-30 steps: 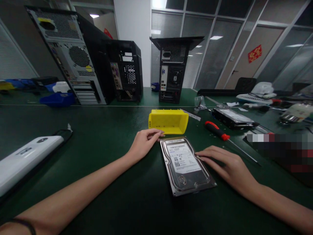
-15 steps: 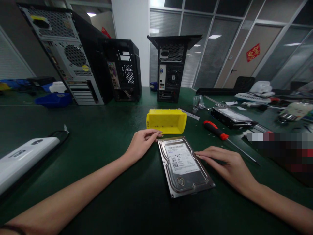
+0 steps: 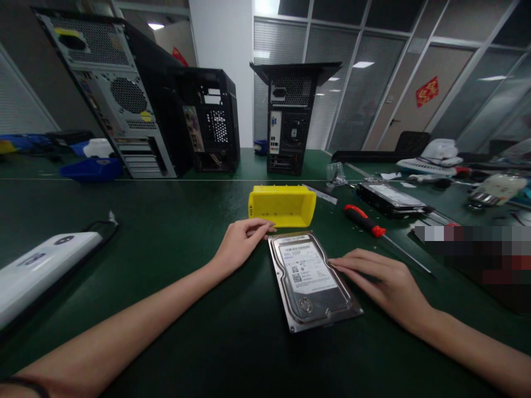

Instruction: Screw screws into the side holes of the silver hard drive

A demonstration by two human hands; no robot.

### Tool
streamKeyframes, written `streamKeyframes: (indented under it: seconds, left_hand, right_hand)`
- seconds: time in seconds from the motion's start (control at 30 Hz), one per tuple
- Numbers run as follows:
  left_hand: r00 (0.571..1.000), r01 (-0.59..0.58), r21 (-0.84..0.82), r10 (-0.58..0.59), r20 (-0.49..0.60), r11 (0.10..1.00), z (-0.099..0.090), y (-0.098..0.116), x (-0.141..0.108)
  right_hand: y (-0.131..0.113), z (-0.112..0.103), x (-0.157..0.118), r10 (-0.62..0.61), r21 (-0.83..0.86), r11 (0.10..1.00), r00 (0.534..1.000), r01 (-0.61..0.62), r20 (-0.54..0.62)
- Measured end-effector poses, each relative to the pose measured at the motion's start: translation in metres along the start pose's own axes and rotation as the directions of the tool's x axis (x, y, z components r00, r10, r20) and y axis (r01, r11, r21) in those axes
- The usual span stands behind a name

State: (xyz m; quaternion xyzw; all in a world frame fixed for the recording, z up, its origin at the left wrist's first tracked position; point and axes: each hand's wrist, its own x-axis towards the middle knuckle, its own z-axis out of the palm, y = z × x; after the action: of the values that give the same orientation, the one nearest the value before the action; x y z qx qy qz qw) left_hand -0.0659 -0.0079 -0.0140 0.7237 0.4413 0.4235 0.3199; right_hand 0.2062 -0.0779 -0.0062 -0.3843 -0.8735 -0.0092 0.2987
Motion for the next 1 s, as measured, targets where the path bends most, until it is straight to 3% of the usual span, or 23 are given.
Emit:
streamKeyframes:
  seconds: [1.0]
  left_hand:
    - [0.999, 0.041, -0.073, -0.040, 0.020, 0.996, -0.0002, -0.0022, -0.0001]
  right_hand:
    - [0.0004, -0.0026, -0.0072, 0.016, -0.025, 1.000, 0.997, -0.014, 0.072]
